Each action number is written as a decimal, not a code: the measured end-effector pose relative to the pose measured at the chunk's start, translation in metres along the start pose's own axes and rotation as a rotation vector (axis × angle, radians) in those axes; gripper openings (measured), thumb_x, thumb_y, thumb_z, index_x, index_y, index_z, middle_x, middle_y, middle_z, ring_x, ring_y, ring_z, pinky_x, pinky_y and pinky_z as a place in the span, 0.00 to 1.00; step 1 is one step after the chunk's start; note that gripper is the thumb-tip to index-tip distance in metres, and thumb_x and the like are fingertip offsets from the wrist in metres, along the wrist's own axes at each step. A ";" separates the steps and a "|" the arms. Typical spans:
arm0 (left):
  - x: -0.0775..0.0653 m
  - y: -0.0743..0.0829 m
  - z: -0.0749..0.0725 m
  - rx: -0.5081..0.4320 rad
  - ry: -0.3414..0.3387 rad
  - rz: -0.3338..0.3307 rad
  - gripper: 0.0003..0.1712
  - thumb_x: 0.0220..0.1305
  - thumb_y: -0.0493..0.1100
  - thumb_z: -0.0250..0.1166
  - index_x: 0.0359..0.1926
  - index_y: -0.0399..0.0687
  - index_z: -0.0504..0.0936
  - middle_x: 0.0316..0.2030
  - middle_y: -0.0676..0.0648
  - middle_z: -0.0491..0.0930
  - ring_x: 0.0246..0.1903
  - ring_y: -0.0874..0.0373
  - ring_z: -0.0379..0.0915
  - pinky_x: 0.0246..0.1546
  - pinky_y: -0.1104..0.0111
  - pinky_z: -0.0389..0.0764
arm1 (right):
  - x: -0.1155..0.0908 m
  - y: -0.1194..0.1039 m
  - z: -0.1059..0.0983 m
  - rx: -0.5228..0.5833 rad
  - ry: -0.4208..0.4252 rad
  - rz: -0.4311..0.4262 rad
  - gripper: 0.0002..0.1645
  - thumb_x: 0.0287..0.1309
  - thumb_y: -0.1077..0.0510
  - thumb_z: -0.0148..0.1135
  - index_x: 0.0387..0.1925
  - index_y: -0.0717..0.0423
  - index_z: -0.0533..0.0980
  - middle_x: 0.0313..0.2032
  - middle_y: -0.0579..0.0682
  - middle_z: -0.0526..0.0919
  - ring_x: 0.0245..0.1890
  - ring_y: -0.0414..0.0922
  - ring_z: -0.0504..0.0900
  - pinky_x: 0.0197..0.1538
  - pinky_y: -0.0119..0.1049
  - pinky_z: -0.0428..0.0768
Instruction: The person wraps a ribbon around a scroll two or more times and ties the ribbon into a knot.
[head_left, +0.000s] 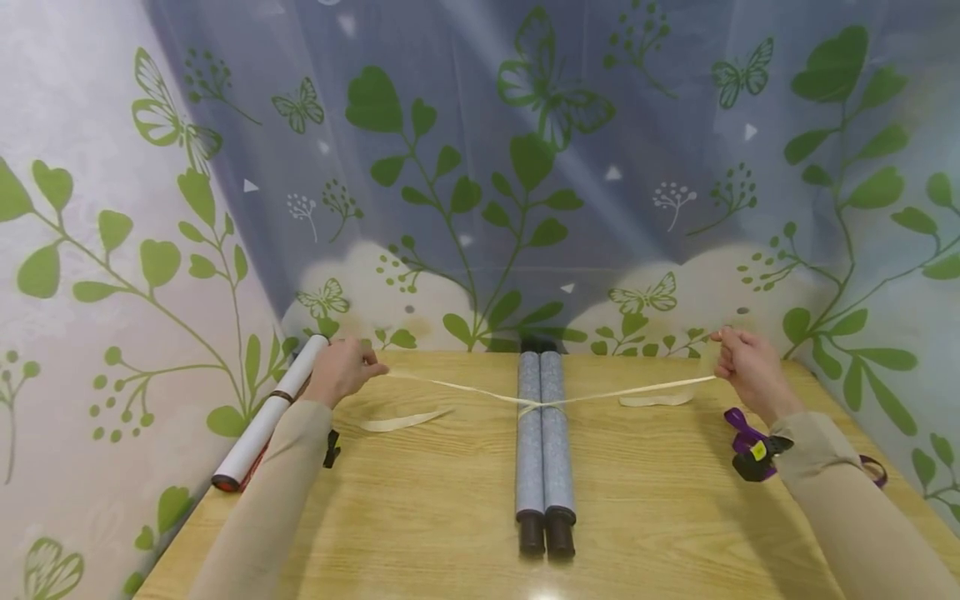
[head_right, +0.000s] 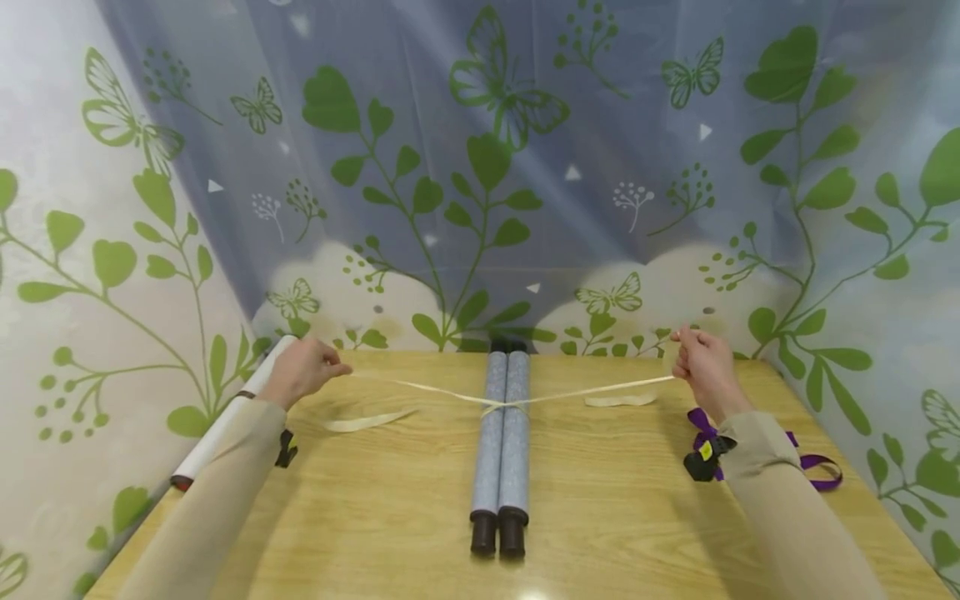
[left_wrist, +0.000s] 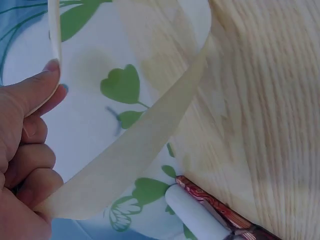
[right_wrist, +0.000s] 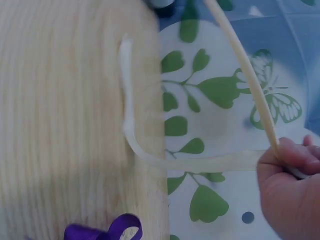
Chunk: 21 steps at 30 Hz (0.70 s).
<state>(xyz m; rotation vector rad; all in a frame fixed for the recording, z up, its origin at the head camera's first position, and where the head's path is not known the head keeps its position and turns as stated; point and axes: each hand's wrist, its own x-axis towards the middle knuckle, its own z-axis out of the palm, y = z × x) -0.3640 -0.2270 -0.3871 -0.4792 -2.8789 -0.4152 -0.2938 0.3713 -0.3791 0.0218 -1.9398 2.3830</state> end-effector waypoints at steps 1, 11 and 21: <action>-0.001 -0.001 0.001 0.009 -0.016 0.001 0.13 0.61 0.51 0.69 0.28 0.47 0.89 0.26 0.48 0.85 0.15 0.60 0.68 0.17 0.69 0.67 | -0.001 0.002 -0.002 -0.047 0.000 0.005 0.13 0.76 0.52 0.41 0.40 0.53 0.70 0.16 0.40 0.58 0.22 0.44 0.46 0.26 0.33 0.54; -0.006 -0.008 0.012 0.034 -0.195 -0.023 0.18 0.62 0.48 0.68 0.17 0.47 0.84 0.11 0.54 0.73 0.13 0.62 0.62 0.16 0.70 0.64 | -0.010 0.029 -0.015 -0.467 0.060 0.024 0.17 0.76 0.49 0.38 0.46 0.54 0.70 0.14 0.37 0.60 0.15 0.38 0.55 0.23 0.34 0.62; 0.001 -0.007 0.030 0.078 -0.145 -0.019 0.12 0.64 0.44 0.66 0.27 0.42 0.86 0.20 0.51 0.79 0.18 0.59 0.68 0.22 0.67 0.68 | -0.007 0.042 -0.003 -0.753 0.120 -0.010 0.30 0.77 0.49 0.37 0.55 0.72 0.70 0.24 0.44 0.72 0.23 0.35 0.69 0.30 0.32 0.76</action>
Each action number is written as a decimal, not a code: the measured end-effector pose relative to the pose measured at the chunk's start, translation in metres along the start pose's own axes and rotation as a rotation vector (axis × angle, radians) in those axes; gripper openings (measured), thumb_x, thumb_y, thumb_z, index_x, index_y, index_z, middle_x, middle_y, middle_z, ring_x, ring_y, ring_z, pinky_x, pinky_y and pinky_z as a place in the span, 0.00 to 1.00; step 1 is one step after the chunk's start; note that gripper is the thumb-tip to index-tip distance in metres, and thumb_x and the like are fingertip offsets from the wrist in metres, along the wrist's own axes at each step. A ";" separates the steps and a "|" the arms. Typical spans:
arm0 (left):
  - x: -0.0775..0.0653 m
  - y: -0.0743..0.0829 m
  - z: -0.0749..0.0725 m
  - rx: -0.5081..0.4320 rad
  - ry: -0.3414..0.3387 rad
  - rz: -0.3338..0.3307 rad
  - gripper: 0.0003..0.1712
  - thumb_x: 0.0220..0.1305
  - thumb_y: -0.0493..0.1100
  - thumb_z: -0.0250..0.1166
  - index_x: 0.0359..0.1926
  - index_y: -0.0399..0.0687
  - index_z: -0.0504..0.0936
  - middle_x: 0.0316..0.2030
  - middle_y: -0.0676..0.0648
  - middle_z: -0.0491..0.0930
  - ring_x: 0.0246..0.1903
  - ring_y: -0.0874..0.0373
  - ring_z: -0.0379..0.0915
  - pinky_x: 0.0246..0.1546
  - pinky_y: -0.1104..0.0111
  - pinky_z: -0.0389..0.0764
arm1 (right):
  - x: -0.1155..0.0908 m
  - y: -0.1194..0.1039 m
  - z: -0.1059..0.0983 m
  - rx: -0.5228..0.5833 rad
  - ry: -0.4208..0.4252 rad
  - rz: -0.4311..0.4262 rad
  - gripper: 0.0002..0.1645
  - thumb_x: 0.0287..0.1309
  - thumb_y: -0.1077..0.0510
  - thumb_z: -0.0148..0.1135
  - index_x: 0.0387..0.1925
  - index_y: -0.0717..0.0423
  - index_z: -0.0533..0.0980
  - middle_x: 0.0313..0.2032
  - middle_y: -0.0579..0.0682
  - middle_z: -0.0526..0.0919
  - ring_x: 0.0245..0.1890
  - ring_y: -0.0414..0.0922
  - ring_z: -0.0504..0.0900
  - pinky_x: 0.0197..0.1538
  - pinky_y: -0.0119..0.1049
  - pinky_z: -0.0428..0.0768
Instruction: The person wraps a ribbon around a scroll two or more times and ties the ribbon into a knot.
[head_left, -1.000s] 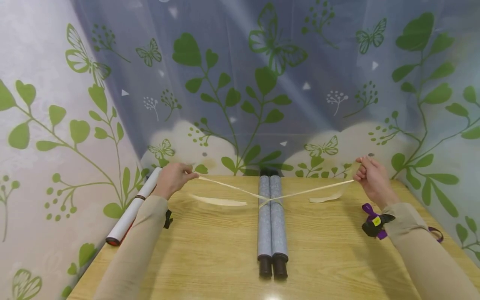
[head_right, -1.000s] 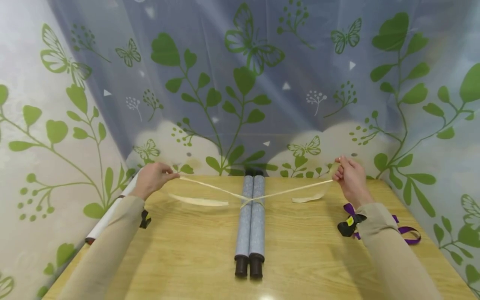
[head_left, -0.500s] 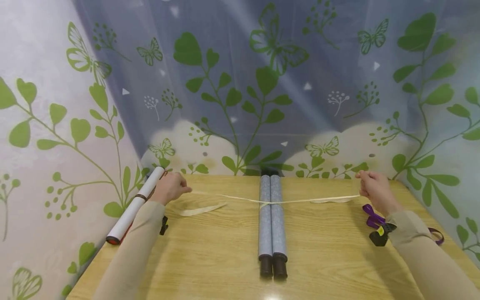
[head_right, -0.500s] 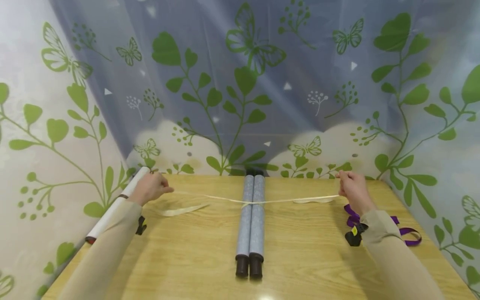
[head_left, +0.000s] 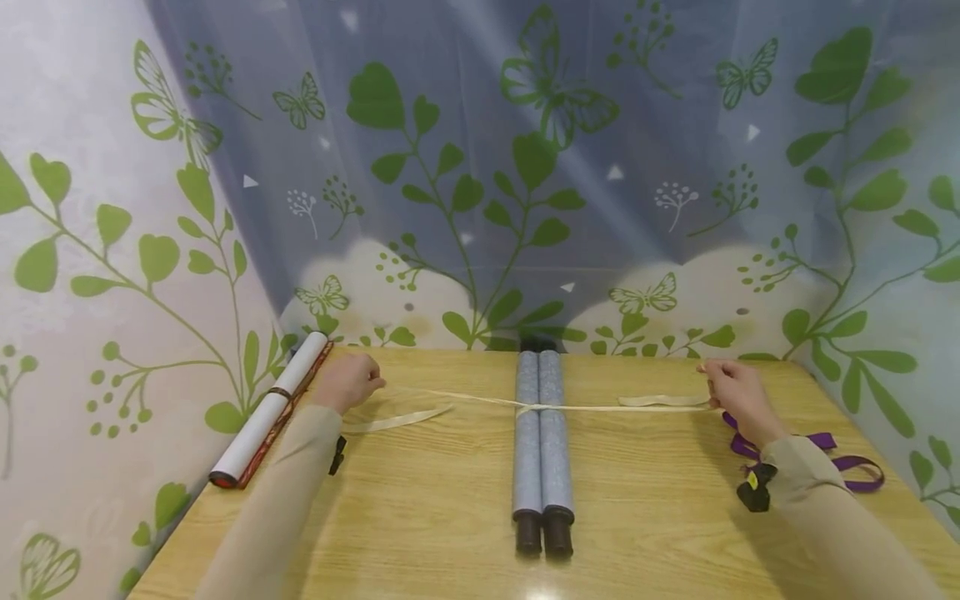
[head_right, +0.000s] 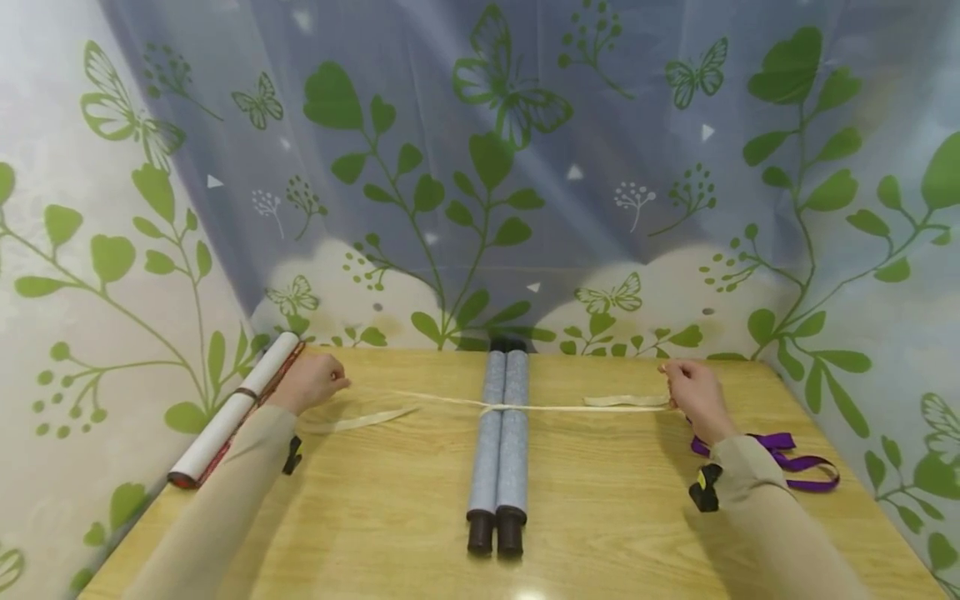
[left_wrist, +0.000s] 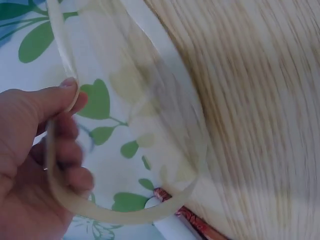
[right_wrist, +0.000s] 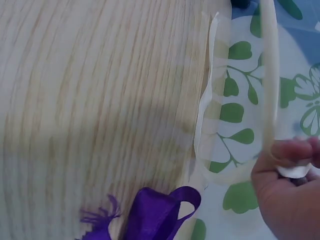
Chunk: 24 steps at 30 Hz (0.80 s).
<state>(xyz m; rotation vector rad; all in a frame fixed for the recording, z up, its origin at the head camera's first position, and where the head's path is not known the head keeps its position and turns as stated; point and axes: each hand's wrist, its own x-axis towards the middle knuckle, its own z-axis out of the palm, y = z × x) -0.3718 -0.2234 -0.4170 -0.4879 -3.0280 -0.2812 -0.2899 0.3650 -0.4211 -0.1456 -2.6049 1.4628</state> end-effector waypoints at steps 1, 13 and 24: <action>0.000 0.001 0.001 -0.008 0.003 0.009 0.10 0.64 0.43 0.66 0.29 0.42 0.87 0.23 0.49 0.82 0.20 0.59 0.71 0.24 0.66 0.71 | 0.000 -0.002 0.002 -0.013 -0.002 -0.009 0.29 0.76 0.49 0.37 0.54 0.73 0.70 0.28 0.49 0.75 0.25 0.36 0.72 0.32 0.32 0.78; 0.010 0.043 0.020 -0.084 -0.048 0.066 0.11 0.67 0.38 0.58 0.41 0.40 0.87 0.40 0.43 0.86 0.40 0.48 0.81 0.44 0.53 0.80 | 0.000 -0.023 0.030 -0.155 -0.152 -0.045 0.35 0.76 0.50 0.40 0.71 0.73 0.54 0.68 0.75 0.59 0.66 0.70 0.61 0.64 0.61 0.68; 0.020 0.114 0.043 -0.217 -0.063 0.197 0.14 0.64 0.43 0.67 0.47 0.42 0.85 0.43 0.43 0.85 0.45 0.48 0.80 0.48 0.55 0.79 | -0.003 -0.042 0.094 -0.245 -0.366 -0.281 0.20 0.69 0.54 0.56 0.54 0.65 0.79 0.50 0.62 0.84 0.38 0.52 0.84 0.39 0.41 0.82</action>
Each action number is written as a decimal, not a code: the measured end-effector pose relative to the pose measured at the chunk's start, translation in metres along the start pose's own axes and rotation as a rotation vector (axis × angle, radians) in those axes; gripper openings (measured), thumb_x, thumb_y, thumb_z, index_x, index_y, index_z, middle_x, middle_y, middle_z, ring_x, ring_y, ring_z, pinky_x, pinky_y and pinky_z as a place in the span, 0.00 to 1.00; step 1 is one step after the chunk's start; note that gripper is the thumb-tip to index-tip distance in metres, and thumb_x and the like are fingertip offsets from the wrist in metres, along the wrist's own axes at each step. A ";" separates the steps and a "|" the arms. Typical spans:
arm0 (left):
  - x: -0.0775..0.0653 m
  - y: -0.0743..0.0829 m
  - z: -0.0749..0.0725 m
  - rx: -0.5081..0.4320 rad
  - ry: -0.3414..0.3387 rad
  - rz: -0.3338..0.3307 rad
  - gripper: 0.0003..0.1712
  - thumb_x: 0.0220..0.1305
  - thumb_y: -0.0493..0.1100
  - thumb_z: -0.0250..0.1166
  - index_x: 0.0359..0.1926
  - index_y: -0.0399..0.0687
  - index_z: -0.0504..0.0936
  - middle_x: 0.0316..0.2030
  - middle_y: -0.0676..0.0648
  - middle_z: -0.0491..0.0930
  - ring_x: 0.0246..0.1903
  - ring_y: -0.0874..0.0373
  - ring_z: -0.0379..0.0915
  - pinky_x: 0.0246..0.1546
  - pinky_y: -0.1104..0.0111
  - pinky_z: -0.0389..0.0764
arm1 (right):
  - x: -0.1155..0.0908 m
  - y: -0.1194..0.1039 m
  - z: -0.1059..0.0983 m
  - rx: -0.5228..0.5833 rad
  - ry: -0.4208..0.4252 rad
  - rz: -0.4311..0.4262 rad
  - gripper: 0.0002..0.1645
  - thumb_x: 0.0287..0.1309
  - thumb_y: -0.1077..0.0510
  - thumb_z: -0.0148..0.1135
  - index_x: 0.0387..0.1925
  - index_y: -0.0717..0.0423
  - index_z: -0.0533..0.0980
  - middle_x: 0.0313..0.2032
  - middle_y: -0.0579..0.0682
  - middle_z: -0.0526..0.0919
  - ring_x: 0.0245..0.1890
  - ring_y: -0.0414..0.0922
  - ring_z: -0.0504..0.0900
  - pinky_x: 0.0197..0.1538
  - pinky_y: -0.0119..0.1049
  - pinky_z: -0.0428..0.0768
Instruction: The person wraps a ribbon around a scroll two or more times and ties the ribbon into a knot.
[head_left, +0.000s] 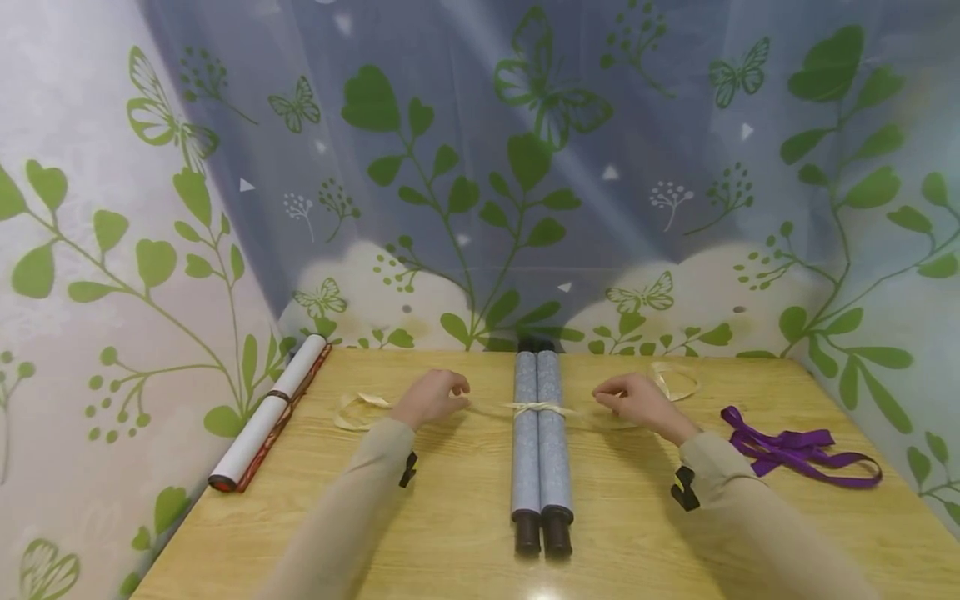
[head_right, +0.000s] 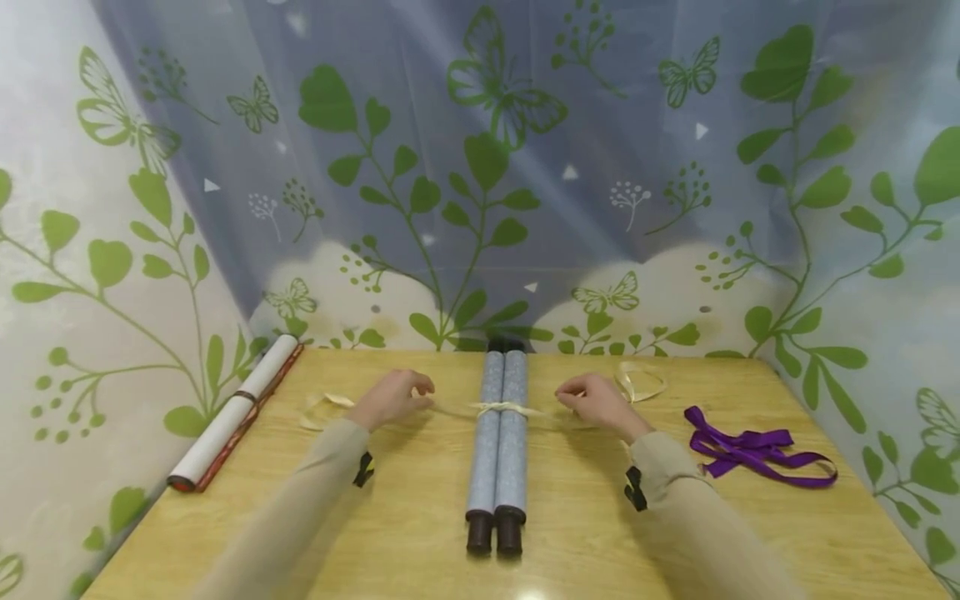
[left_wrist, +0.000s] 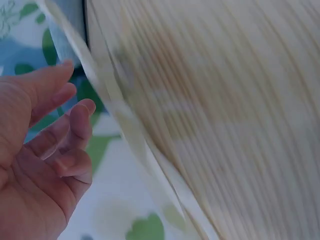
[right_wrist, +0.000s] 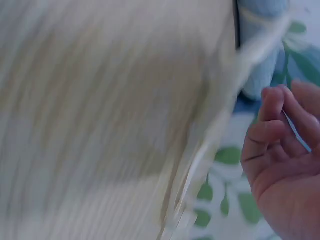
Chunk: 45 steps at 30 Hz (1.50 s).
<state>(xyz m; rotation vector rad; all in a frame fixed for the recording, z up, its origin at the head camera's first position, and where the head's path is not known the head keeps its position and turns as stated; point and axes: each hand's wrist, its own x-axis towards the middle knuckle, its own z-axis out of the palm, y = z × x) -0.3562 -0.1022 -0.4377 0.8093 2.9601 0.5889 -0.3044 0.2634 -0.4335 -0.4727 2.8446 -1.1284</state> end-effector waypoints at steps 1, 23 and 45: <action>0.002 0.005 0.003 -0.003 -0.005 0.019 0.16 0.63 0.44 0.67 0.50 0.42 0.84 0.44 0.42 0.84 0.46 0.47 0.80 0.49 0.55 0.79 | 0.002 -0.004 0.007 -0.016 -0.015 -0.024 0.20 0.68 0.54 0.58 0.53 0.64 0.80 0.48 0.60 0.85 0.37 0.50 0.84 0.37 0.39 0.81; -0.002 0.017 0.020 0.097 -0.027 0.206 0.16 0.70 0.42 0.60 0.25 0.42 0.84 0.25 0.48 0.84 0.21 0.62 0.68 0.31 0.67 0.75 | 0.005 -0.020 0.033 -0.110 -0.010 -0.100 0.11 0.67 0.59 0.58 0.35 0.61 0.83 0.19 0.52 0.81 0.12 0.38 0.72 0.22 0.32 0.74; -0.008 0.009 -0.031 -0.157 0.423 0.031 0.11 0.71 0.39 0.59 0.45 0.43 0.87 0.26 0.48 0.80 0.18 0.61 0.66 0.24 0.68 0.70 | -0.010 0.014 -0.035 -0.380 0.259 0.053 0.10 0.64 0.64 0.59 0.42 0.65 0.84 0.39 0.64 0.84 0.32 0.55 0.81 0.25 0.41 0.76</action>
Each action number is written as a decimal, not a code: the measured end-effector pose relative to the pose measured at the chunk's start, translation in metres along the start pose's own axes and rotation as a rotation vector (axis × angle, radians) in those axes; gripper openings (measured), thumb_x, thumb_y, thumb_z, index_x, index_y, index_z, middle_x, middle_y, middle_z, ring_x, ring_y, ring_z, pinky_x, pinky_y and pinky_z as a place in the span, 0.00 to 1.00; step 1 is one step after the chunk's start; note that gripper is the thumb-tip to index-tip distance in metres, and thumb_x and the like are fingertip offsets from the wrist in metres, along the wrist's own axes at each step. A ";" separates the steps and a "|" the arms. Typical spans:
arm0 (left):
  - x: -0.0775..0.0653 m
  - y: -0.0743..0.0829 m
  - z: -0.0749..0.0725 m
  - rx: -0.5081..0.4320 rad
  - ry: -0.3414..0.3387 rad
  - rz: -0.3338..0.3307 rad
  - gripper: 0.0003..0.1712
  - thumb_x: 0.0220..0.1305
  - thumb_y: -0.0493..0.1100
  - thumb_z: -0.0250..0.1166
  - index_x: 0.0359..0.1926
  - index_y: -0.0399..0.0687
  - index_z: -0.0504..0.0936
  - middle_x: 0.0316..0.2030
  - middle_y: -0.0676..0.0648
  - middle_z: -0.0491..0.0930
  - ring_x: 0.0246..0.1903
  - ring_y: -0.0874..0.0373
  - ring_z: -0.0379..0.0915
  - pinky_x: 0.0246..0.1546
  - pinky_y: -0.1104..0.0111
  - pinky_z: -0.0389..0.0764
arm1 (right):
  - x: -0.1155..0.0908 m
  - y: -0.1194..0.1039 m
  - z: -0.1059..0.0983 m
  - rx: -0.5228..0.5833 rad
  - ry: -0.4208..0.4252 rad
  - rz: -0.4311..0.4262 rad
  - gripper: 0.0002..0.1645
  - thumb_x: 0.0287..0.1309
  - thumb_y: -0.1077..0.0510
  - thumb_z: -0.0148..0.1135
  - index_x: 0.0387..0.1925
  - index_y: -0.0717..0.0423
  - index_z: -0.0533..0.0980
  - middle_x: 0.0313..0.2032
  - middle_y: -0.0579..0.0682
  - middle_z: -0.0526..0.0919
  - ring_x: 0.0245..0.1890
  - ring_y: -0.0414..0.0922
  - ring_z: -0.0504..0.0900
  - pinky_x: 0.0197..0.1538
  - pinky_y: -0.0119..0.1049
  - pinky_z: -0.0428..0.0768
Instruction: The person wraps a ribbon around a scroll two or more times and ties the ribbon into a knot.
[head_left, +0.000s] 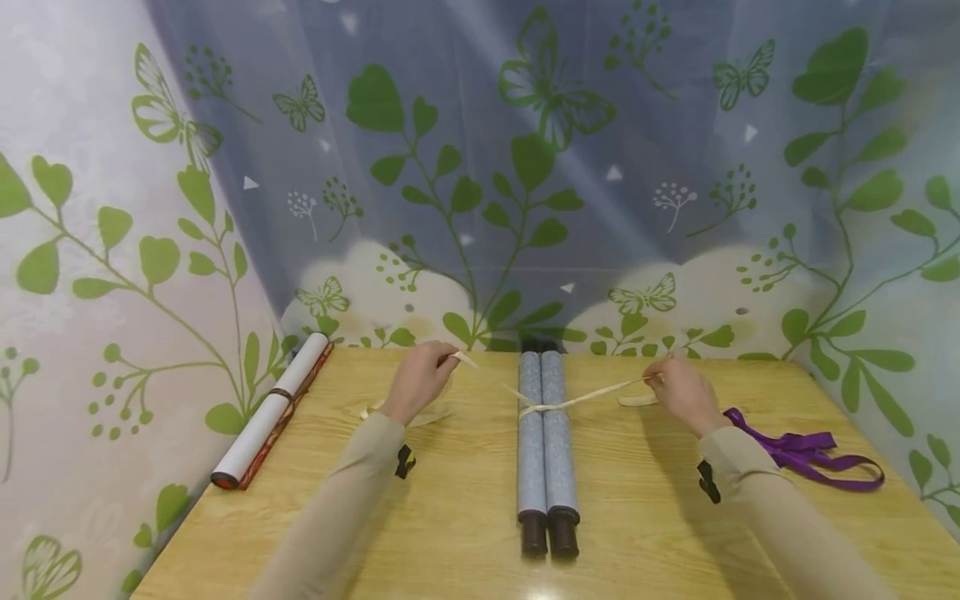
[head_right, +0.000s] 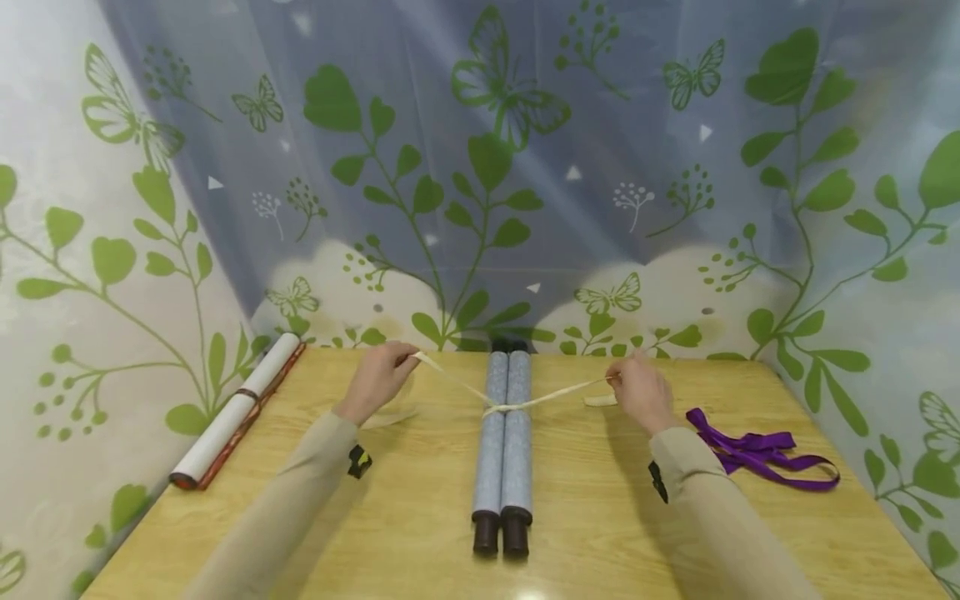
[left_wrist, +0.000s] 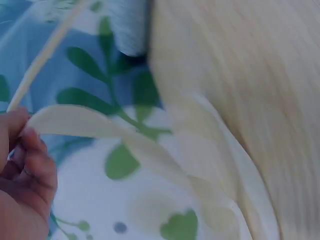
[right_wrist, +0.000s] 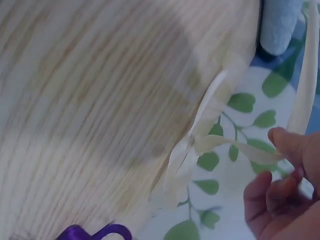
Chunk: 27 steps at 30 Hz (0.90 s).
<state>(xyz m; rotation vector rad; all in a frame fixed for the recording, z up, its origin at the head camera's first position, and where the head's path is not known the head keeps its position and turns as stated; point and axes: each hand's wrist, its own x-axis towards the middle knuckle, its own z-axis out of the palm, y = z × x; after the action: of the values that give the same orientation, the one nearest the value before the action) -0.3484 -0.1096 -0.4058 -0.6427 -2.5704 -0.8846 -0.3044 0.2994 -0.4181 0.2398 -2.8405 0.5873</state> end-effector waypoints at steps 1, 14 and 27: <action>0.003 0.004 -0.001 -0.047 0.013 -0.003 0.11 0.71 0.39 0.59 0.46 0.43 0.87 0.26 0.47 0.81 0.19 0.61 0.68 0.23 0.69 0.71 | 0.000 0.003 -0.002 0.000 -0.004 0.029 0.11 0.66 0.63 0.58 0.43 0.65 0.83 0.37 0.63 0.84 0.27 0.51 0.79 0.22 0.39 0.72; 0.026 0.061 0.003 -0.680 -0.015 -0.163 0.11 0.69 0.36 0.61 0.47 0.36 0.84 0.33 0.34 0.84 0.30 0.39 0.82 0.32 0.56 0.85 | 0.006 0.011 -0.020 1.166 -0.040 0.357 0.31 0.74 0.55 0.48 0.70 0.68 0.57 0.53 0.50 0.77 0.44 0.31 0.81 0.57 0.32 0.78; 0.028 0.073 0.022 -0.704 -0.063 -0.154 0.11 0.70 0.38 0.60 0.46 0.39 0.85 0.35 0.39 0.87 0.31 0.45 0.85 0.34 0.55 0.85 | 0.040 -0.034 -0.066 1.748 -0.066 0.385 0.09 0.70 0.61 0.53 0.50 0.51 0.70 0.39 0.46 0.77 0.31 0.37 0.75 0.38 0.27 0.77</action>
<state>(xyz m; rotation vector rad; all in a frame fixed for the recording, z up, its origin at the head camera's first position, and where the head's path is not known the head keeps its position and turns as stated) -0.3379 -0.0356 -0.3732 -0.6555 -2.3482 -1.8768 -0.3228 0.2908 -0.3364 -0.0578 -1.5281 2.8621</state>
